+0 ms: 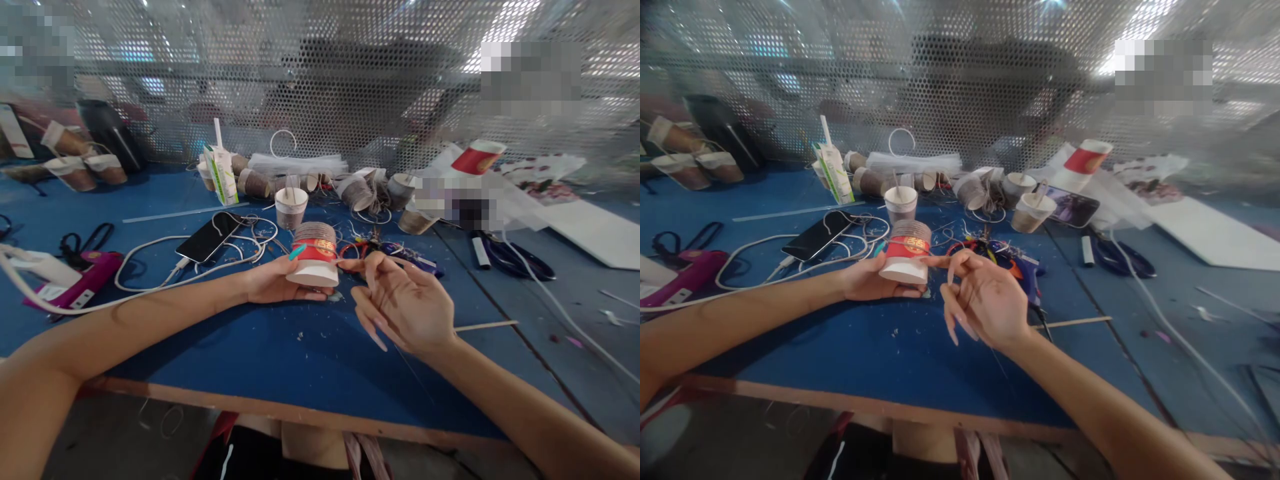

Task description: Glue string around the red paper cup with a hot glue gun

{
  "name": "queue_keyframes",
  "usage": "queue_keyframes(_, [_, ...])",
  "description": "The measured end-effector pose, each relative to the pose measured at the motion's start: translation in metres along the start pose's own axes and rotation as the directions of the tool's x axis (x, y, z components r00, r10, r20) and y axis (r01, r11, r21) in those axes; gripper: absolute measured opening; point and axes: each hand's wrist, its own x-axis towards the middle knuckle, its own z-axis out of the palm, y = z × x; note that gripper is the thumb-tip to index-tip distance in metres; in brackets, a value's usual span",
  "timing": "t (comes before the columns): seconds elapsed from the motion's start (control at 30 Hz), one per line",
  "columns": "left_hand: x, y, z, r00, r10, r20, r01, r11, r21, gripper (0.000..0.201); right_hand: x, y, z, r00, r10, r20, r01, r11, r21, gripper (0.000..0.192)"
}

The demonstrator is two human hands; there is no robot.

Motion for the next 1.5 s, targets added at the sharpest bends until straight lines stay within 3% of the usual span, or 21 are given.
queue_keyframes(0.17, [-0.001,-0.002,-0.002,1.0,0.003,-0.004,-0.003,0.998,0.058,0.071,0.002,0.003,0.0,1.0,0.026,-0.009,-0.027,0.999,-0.019,0.028])
queue_keyframes(0.27, [-0.001,-0.002,-0.003,1.0,0.011,-0.003,-0.01,0.998,0.07,0.069,0.007,0.006,-0.012,0.989,-0.021,-0.147,0.012,0.998,-0.061,0.025])
queue_keyframes(0.37, [-0.001,-0.002,-0.003,1.0,0.024,-0.017,-0.023,0.997,0.073,0.067,0.011,0.01,-0.025,0.942,-0.115,-0.315,0.075,0.988,-0.134,0.019])
queue_keyframes(0.47, [0.0,-0.003,-0.002,0.995,0.06,-0.085,-0.055,0.996,0.066,0.063,0.011,0.011,-0.028,0.897,-0.199,-0.396,0.146,0.976,-0.16,0.017])
queue_keyframes(0.53, [0.002,-0.006,0.001,0.981,0.098,-0.168,-0.088,0.994,0.066,0.059,0.009,0.01,-0.022,0.911,-0.227,-0.345,0.186,0.971,-0.148,0.02])
queue_keyframes(0.67, [0.006,-0.011,0.01,0.953,0.194,-0.234,-0.163,0.976,0.145,0.058,-0.003,0.011,-0.004,0.978,-0.2,-0.054,0.185,0.959,-0.213,0.025])
queue_keyframes(0.73, [0.007,-0.013,0.015,0.945,0.239,-0.223,-0.194,0.959,0.206,0.057,-0.009,0.015,0.001,0.98,-0.195,0.036,0.197,0.938,-0.286,0.022])
queue_keyframes(0.83, [0.006,-0.014,0.02,0.937,0.268,-0.225,-0.199,0.937,0.287,0.053,-0.014,0.02,0.001,0.967,-0.242,0.075,0.253,0.899,-0.357,0.015])
queue_keyframes(1.0, [0.004,-0.013,0.016,0.933,0.27,-0.24,-0.19,0.932,0.309,0.053,-0.006,0.02,-0.012,0.933,-0.349,-0.09,0.313,0.908,-0.278,0.019])
queue_keyframes(1.1, [0.005,-0.015,0.011,0.922,0.279,-0.268,-0.201,0.938,0.283,0.059,0.003,0.017,-0.022,0.853,-0.454,-0.257,0.398,0.885,-0.24,0.022])
queue_keyframes(1.17, [0.007,-0.016,0.01,0.907,0.307,-0.288,-0.212,0.925,0.316,0.062,0.005,0.016,-0.025,0.806,-0.513,-0.294,0.445,0.854,-0.271,0.02])
queue_keyframes(1.23, [0.008,-0.017,0.012,0.892,0.339,-0.299,-0.214,0.899,0.381,0.063,0.002,0.016,-0.023,0.832,-0.515,-0.207,0.442,0.84,-0.315,0.019])
queue_keyframes(1.33, [0.007,-0.018,0.015,0.878,0.372,-0.301,-0.198,0.855,0.479,0.064,-0.007,0.017,-0.014,0.895,-0.439,0.078,0.424,0.784,-0.454,0.02])
queue_keyframes(1.43, [0.006,-0.019,0.015,0.868,0.407,-0.285,-0.209,0.819,0.534,0.068,-0.013,0.018,-0.01,0.881,-0.338,0.331,0.473,0.66,-0.583,0.023])
queue_keyframes(1.5, [0.005,-0.02,0.014,0.866,0.422,-0.27,-0.223,0.808,0.546,0.071,-0.014,0.018,-0.01,0.869,-0.31,0.385,0.493,0.609,-0.622,0.025])
